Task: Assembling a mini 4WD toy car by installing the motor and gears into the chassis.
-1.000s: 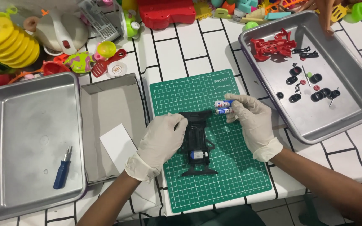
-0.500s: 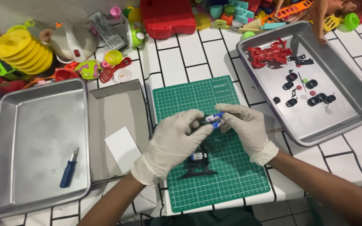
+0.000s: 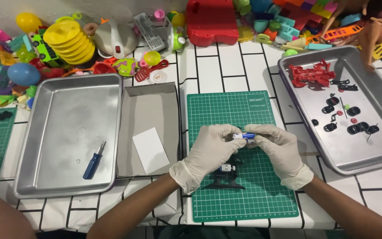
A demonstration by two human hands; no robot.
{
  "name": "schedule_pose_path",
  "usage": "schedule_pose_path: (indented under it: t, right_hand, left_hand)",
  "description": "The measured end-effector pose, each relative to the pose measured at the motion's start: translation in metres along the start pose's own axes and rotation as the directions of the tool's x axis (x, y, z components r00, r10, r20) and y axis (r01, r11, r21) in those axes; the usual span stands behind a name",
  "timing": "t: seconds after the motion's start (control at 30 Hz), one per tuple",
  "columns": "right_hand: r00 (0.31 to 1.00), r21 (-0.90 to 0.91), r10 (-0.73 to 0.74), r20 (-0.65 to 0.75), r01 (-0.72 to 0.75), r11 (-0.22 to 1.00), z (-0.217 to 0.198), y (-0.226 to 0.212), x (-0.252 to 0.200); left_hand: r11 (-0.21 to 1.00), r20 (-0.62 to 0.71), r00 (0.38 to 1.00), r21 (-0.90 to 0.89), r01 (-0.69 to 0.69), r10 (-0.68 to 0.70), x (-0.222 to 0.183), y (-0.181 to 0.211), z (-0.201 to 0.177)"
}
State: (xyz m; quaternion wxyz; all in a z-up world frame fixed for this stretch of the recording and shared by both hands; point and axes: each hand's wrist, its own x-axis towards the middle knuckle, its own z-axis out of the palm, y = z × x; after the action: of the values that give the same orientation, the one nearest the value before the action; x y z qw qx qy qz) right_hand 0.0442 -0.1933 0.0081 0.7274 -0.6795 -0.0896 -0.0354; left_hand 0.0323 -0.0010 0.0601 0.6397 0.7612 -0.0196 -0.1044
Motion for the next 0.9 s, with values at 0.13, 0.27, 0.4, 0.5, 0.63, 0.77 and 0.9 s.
schedule_pose_path:
  t: [0.13,0.27,0.4,0.5,0.63,0.77,0.9]
  right_hand:
    - [0.997,0.081,0.066,0.029,-0.068,0.994,-0.001,-0.009,0.006]
    - [0.989,0.07,0.149,-0.018,-0.147,0.987,-0.003,-0.004,0.007]
    - [0.984,0.124,0.157,0.09,-0.167,0.978,-0.013,0.004,0.004]
    - [0.985,0.136,0.138,0.108,-0.152,0.979,-0.015,0.008,0.005]
    - [0.981,0.086,0.167,0.094,-0.175,0.981,-0.012,0.004,0.004]
    - [0.981,0.142,0.185,0.05,-0.191,0.971,-0.01,0.003,0.005]
    - [0.973,0.082,0.227,0.032,-0.229,0.97,-0.01,-0.012,0.008]
  left_hand:
    - [0.997,-0.136,0.991,0.076,0.01,0.001,-0.034,0.025,-0.032]
    - [0.989,-0.482,0.87,0.044,0.139,-0.1,-0.087,0.05,-0.083]
    - [0.915,-0.642,0.733,0.118,0.386,-0.227,-0.112,0.031,-0.134]
    - [0.833,-0.837,0.459,0.005,0.553,-0.299,-0.127,0.0,-0.171]
    - [0.667,-0.829,0.498,0.223,0.711,-0.254,-0.138,-0.029,-0.211]
    - [0.43,-0.776,0.485,0.307,0.849,-0.403,-0.134,-0.031,-0.223]
    - [0.304,-0.796,0.464,0.365,0.88,-0.389,-0.129,-0.027,-0.216]
